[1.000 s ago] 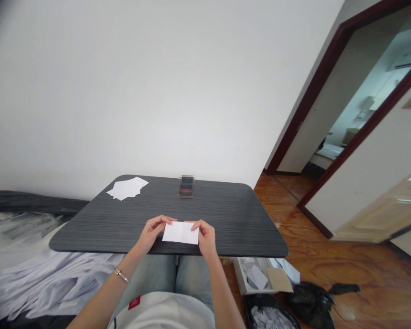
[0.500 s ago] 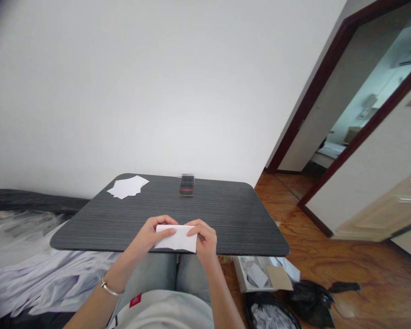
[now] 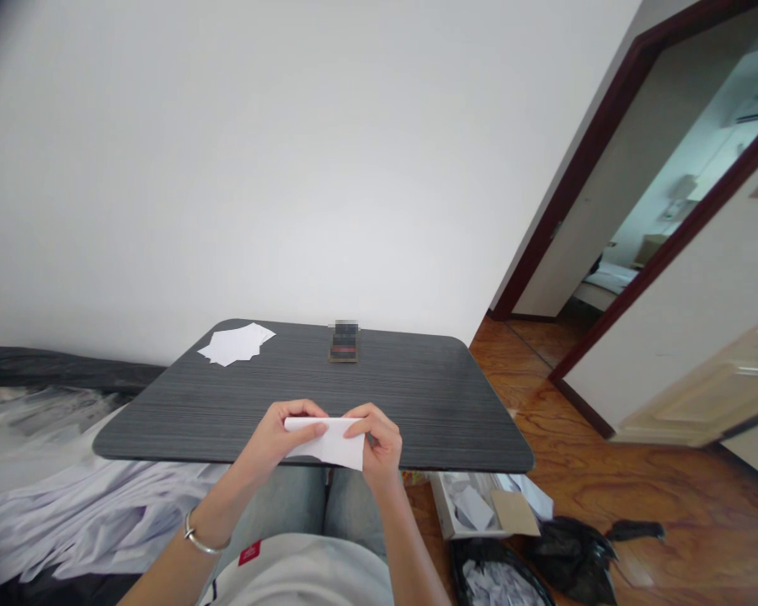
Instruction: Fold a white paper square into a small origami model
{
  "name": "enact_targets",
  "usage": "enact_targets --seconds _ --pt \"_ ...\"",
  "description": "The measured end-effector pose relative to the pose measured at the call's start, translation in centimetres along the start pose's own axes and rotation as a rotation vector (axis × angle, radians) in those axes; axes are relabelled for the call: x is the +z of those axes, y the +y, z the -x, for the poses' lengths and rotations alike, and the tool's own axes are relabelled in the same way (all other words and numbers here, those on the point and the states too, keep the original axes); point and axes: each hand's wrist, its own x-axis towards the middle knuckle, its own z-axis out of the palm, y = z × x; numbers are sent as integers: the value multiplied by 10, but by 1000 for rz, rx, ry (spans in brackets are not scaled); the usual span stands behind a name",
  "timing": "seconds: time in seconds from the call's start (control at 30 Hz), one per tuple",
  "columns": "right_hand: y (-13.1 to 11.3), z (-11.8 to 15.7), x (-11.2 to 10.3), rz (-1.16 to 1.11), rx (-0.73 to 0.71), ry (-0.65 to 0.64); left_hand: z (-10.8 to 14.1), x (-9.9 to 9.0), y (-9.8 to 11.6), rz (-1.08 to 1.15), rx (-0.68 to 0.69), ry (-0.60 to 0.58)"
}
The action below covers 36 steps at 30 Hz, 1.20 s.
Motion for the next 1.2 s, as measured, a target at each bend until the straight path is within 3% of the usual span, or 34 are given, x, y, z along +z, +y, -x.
enact_targets --seconds 0.6,0.97,1.1,1.2 --pt "-5 -1 1 -13 70 13 2 0 6 -55 34 -11" --pt "-3 0 0 30 59 -6 1 3 3 32 -98 19" --pt "-1 3 1 7 102 -9 1 3 4 10 -75 49" --pt "1 5 2 -32 189 57 2 2 4 -20 -24 97"
